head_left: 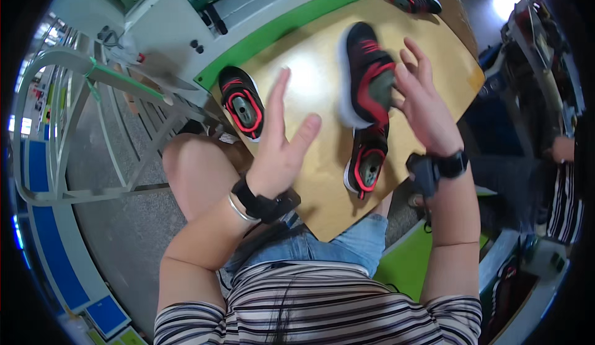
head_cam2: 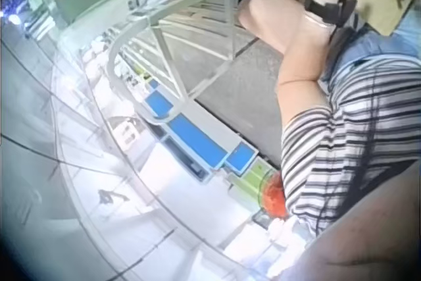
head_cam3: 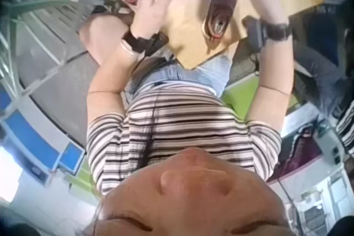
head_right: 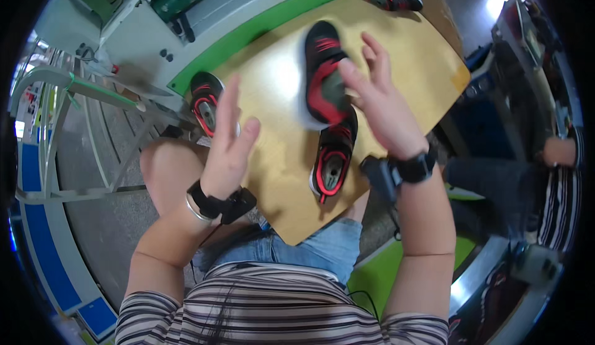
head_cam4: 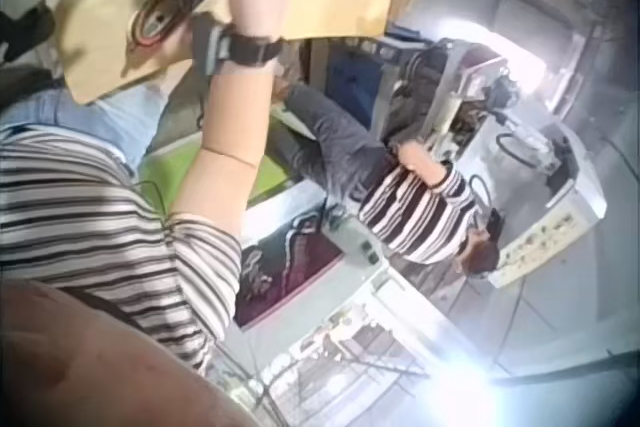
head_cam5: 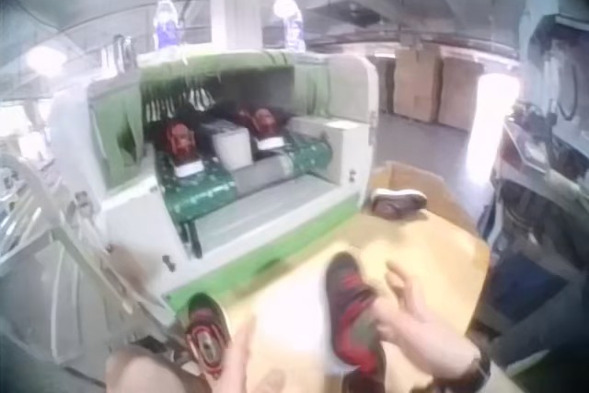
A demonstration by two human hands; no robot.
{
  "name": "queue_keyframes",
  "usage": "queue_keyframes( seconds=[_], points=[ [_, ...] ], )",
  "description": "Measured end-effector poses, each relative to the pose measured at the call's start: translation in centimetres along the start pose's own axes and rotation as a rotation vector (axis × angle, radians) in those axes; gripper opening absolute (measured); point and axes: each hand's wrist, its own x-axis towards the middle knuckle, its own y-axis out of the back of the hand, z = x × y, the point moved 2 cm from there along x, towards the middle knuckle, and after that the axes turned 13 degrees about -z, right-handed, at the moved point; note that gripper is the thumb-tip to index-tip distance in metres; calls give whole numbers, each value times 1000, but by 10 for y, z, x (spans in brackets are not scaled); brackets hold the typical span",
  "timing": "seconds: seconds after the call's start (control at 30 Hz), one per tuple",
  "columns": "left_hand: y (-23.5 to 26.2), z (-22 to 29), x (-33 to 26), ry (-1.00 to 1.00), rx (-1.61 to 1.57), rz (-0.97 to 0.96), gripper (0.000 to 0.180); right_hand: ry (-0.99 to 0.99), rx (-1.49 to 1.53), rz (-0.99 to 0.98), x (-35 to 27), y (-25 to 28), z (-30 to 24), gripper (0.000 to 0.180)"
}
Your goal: Inspecting shoes for quality control and placing them onto a conveyor machine or workstation.
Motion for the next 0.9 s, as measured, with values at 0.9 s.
queue_keyframes(
  seconds=[0.9],
  points=[
    [106, 104, 97, -440, 311, 589, 90, 75, -425, 349, -90, -71, 146, 98]
  ],
)
